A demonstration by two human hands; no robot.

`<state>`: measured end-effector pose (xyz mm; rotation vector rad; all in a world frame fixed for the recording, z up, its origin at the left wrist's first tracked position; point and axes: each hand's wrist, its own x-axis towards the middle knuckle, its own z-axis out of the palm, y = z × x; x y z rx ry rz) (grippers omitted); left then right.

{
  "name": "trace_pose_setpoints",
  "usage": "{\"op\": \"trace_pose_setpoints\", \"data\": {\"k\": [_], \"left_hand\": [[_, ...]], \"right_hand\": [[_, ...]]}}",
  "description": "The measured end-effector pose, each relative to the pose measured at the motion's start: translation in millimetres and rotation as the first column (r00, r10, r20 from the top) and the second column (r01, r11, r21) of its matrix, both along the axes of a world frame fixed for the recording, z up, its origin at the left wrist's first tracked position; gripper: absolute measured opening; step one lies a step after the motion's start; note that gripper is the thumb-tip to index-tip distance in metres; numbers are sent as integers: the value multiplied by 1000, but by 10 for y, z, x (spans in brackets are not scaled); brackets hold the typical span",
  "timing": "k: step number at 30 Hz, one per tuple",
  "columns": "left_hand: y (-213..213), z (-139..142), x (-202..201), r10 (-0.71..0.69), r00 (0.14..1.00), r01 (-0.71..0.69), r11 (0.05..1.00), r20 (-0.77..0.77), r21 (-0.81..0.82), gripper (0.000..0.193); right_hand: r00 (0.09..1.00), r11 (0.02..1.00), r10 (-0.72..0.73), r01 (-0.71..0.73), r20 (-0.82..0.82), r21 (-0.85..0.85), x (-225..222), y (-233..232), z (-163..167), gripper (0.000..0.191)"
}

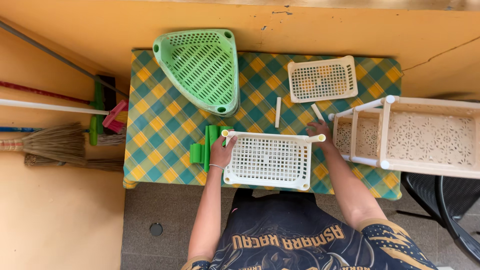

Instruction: The person assembles tiered plastic storage racks on a table. They insert green plastic tube legs into the corner holes of green triangular baskets, stack the baskets, and press the tubes into place, then set the finished green rack beside a white basket rack and a clear rack on the table.

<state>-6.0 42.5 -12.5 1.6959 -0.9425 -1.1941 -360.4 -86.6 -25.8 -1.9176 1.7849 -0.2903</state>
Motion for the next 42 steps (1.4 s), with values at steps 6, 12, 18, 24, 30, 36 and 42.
{"op": "trace_pose_setpoints", "data": {"k": [6,12,18,24,30,36,42], "left_hand": [[79,-18,36,43,998,-43,999,-54,-3,41],[98,-48,68,48,995,-48,999,-84,9,41],[16,-94,47,20,999,-22,999,-35,-41,40],[-94,-104,0,13,1000,-14,996,-3,-87,38],[-90,-186,14,19,998,-32,978,-63,-208,47],[287,-423,211,-134,991,134,989,8,-62,46],[691,-492,103,-214,956,207,977,-199,-56,52]], "right_hand": [[988,996,12,2,-155,91,60,-235,-115,43],[991,983,-114,123,-73,136,51,-23,-218,51],[995,983,14,4,-94,182,-62,366,-165,17],[950,943,-302,285,80,171,-183,909,-100,20],[564,820,-535,527,629,225,-430,1262,115,65],[509,877,-321,478,798,48,-360,1429,608,42],[566,926,-190,375,802,-45,40,1444,1149,33]]}}
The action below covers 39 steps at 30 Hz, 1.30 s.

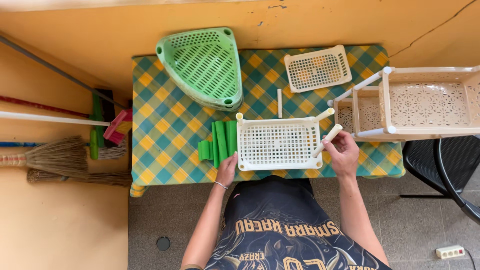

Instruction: The person assembles tiered plastic storage racks on a table. They insert green plastic tube legs into the corner holes of green triangular baskets, stack the baskets, and press the tubes into place, then set the finished green rack beside a white basket rack and a clear rack on the table.

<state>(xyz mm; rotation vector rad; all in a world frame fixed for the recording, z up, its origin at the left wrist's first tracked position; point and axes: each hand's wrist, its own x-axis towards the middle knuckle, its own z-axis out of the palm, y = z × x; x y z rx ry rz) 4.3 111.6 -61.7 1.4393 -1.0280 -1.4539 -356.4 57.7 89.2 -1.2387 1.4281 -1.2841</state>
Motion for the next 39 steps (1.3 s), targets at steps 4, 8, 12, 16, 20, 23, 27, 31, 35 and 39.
{"op": "trace_pose_setpoints", "data": {"k": [4,8,12,16,20,23,27,31,35,39], "left_hand": [[57,29,-123,-16,1000,15,999,22,38,60],[19,26,-192,-41,999,41,999,28,0,67],[-46,38,-314,-38,997,35,999,71,41,70],[-111,94,-370,-41,999,41,999,-6,29,79],[-147,169,-378,3,997,8,991,-77,134,87],[-198,179,-366,13,996,-1,990,-86,140,88],[-239,152,-371,-2,997,12,992,-76,124,88],[-218,158,-383,23,993,-10,992,-112,122,89],[-150,189,-347,-3,972,11,999,-233,33,87],[-126,233,-297,-100,983,96,995,-156,-32,80]], "right_hand": [[988,991,105,-113,113,68,289,-92,120,24],[939,929,338,-344,66,132,697,-73,46,24],[791,814,580,-573,-195,95,1124,28,9,25],[767,805,578,-591,-279,45,1449,89,28,25],[741,805,579,-585,-341,94,1595,83,28,25],[724,801,581,-590,-371,104,1614,82,19,24],[699,789,571,-612,-431,53,1622,101,28,23],[685,774,563,-633,-463,4,1659,103,66,22],[645,735,577,-678,-501,-26,1695,99,87,20],[592,685,544,-723,-595,-93,1739,116,54,16]]}}
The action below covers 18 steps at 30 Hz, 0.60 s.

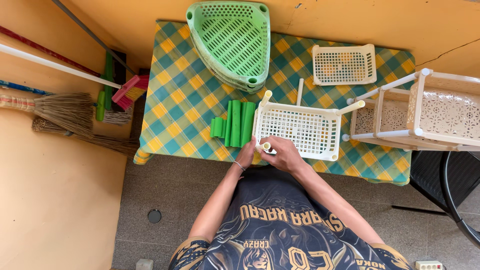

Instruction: The person assembles tiered plastic storage racks on a table. They insert green plastic tube legs into the corner holes of green triangular baskets, stack the baskets, and press the tubes into place, then set the finished green rack beside a white basket rack and a clear rack on the table.

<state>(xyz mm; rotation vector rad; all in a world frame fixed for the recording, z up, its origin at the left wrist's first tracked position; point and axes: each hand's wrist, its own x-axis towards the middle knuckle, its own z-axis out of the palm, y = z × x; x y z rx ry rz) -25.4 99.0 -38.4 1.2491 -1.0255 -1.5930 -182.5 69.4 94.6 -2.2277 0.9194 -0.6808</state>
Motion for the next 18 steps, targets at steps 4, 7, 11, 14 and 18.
{"op": "trace_pose_setpoints", "data": {"k": [4,7,11,14,18], "left_hand": [[-36,24,13,-41,989,33,998,141,52,76],[-50,19,31,-96,982,77,990,164,117,82],[-85,-9,55,-116,992,121,984,-40,133,82],[-116,-30,67,-157,981,172,975,-113,139,89],[-141,-27,72,-158,982,173,973,-102,153,91]], "right_hand": [[999,996,40,-42,-29,-72,23,35,-26,18],[997,995,68,-71,-46,-72,21,59,-16,22],[996,996,81,-82,-26,-27,34,57,-5,22],[997,997,74,-74,-2,5,45,45,-27,21],[997,994,60,-65,53,84,25,35,-83,20]]}}
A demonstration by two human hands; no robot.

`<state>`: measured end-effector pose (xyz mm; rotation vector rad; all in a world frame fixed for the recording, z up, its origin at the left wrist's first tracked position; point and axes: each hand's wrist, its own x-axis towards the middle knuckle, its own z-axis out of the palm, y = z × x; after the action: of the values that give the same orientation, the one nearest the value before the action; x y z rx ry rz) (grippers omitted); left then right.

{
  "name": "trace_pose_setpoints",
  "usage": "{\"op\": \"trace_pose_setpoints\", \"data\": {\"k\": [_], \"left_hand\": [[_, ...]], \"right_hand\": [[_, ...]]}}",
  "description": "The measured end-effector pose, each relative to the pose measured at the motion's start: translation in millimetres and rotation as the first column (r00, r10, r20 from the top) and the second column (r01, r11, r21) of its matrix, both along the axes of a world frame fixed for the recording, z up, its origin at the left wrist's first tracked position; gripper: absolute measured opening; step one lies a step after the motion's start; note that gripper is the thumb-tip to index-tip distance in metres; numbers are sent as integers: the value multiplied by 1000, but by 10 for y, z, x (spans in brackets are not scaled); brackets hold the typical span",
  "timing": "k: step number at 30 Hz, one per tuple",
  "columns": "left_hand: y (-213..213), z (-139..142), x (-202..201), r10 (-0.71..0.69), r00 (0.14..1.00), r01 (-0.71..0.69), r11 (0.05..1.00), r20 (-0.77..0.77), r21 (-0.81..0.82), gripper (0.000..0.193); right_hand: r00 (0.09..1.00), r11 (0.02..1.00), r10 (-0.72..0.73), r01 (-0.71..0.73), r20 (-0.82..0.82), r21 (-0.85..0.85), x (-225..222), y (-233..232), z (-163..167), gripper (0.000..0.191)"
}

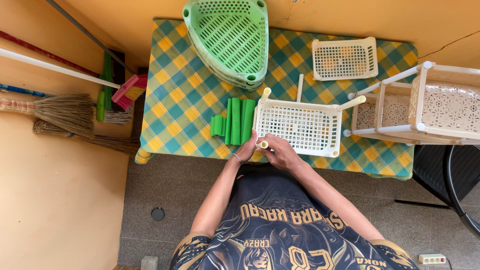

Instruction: The person assembles tiered plastic storage racks on a table. They insert green plastic tube legs into the corner holes of green triangular baskets, stack the baskets, and press the tubes into place, then set the finished green rack beside a white basket rack and a clear rack on the table.

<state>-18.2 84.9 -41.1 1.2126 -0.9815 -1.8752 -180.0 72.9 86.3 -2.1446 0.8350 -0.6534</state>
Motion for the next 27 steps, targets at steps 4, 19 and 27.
{"op": "trace_pose_setpoints", "data": {"k": [4,19,27], "left_hand": [[21,18,14,-23,998,24,1000,61,-16,95],[37,-69,2,-19,983,19,1000,180,5,100],[82,16,-35,150,986,-144,986,78,-84,78]], "right_hand": [[998,1000,6,-8,55,28,-12,5,-76,23],[999,999,18,-16,45,-36,32,18,-161,24],[995,995,2,-12,-103,-94,-93,21,-67,27]]}}
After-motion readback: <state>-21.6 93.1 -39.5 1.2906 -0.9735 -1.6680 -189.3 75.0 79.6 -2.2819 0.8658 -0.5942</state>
